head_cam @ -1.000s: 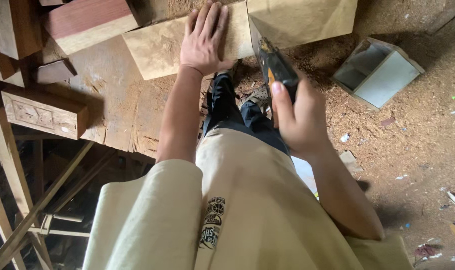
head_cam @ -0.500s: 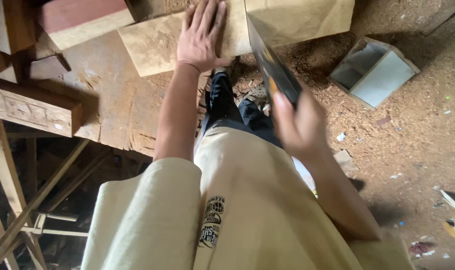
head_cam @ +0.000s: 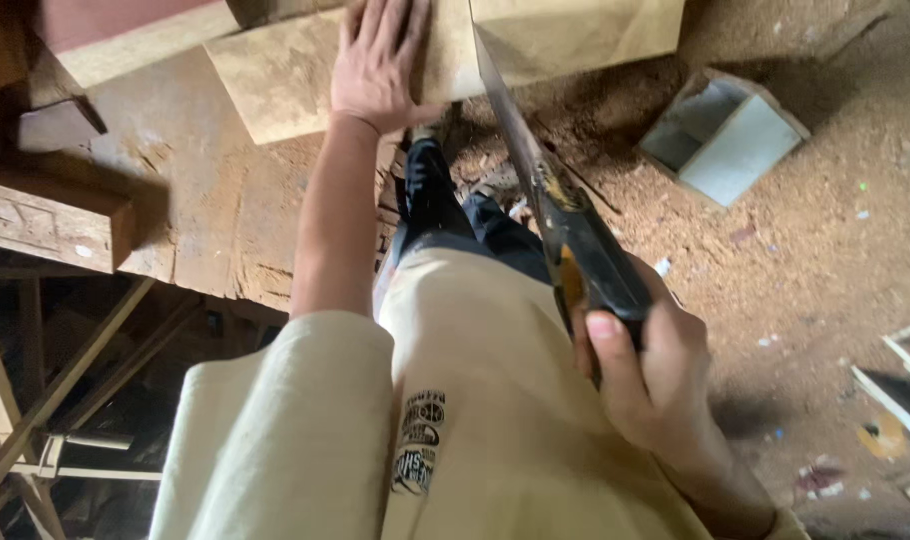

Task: The person uses a hand saw to cut a rectangular wooden plank on a workbench. They hold the plank steady with one hand while sawing with the other, then reposition the plank to continue cutting along a different line.

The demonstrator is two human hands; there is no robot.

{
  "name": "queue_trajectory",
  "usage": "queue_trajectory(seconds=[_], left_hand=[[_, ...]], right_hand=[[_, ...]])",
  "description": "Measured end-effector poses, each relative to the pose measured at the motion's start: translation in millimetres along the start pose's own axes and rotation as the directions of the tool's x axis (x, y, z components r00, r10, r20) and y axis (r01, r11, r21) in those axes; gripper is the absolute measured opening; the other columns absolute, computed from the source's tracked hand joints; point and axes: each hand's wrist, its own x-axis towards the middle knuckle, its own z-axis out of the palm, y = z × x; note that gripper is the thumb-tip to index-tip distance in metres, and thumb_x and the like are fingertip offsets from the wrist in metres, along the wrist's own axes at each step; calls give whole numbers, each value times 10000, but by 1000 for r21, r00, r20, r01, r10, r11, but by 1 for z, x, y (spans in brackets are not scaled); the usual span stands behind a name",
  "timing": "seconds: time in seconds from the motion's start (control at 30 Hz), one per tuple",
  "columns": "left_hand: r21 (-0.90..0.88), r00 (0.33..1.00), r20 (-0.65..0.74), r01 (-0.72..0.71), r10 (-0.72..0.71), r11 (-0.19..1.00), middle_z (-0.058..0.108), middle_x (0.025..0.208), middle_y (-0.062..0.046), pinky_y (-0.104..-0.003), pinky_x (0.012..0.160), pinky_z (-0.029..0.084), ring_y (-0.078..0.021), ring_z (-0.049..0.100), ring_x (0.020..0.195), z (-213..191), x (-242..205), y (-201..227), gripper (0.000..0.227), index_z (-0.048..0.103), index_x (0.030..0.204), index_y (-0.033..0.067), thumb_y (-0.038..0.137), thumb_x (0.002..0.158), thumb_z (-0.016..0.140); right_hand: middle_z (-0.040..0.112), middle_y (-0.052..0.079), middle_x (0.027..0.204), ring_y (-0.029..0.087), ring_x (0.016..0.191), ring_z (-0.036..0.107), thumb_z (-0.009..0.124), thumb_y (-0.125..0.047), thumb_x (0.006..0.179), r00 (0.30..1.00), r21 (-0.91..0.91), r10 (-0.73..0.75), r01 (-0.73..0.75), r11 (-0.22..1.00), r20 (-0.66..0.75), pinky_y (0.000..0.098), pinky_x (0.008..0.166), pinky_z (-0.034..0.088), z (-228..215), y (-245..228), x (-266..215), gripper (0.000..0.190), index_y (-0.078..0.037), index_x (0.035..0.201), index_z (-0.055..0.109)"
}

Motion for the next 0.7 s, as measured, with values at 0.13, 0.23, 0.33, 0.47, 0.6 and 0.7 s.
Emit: queue_trajectory(seconds=[0.13,0.23,0.33,0.47,0.6,0.7], left_hand=[[35,996,90,24,-27,999,67,1742,-94,-511,1293,16,-284,52,1606,-1,-10,-9,1230,60,1668,200,933,769,472],[59,994,105,15,-21,998,50,1736,-90,-508,1283,12,-273,35,1598,0,-2,1,1215,59,1665,206,939,775,441],[62,992,124,29,-36,998,50,1742,-89,-514,1295,17,-275,26,1603,-2,-4,-10,1218,75,1681,206,925,777,460],[35,994,99,37,-41,999,102,1762,-120,-563,1308,36,-310,64,1623,-1,-11,-6,1165,124,1711,189,863,848,520],[-1,1000,-31,-1,0,1000,127,1727,-142,-519,1270,56,-326,106,1589,-9,0,4,1257,114,1693,155,868,761,564],[34,999,46,17,-18,999,105,1731,-141,-509,1287,53,-324,91,1597,-14,-9,-8,1297,75,1695,140,893,749,544]], right_hand=[[580,6,709,90,573,547,489,-206,1139,1000,177,-12,13,984,-12,283,539,466,44,-13,96,232,4,1198,571],[606,9,685,88,532,586,512,-225,1134,998,147,62,-64,987,21,286,498,494,60,-15,139,245,11,1112,573],[626,45,752,121,644,609,522,-200,1167,983,-40,-184,183,982,-28,299,590,481,59,-9,116,247,39,1213,567],[642,23,739,90,570,618,502,-158,1071,997,-4,-56,56,998,53,258,519,496,4,-1,26,359,65,1348,552],[645,20,747,75,559,581,485,-136,1052,997,150,77,-77,986,6,257,511,470,-9,-13,12,329,62,1303,561],[620,31,753,86,600,571,502,-185,1167,993,71,-101,105,992,-63,264,589,477,31,-10,74,252,45,1194,601]])
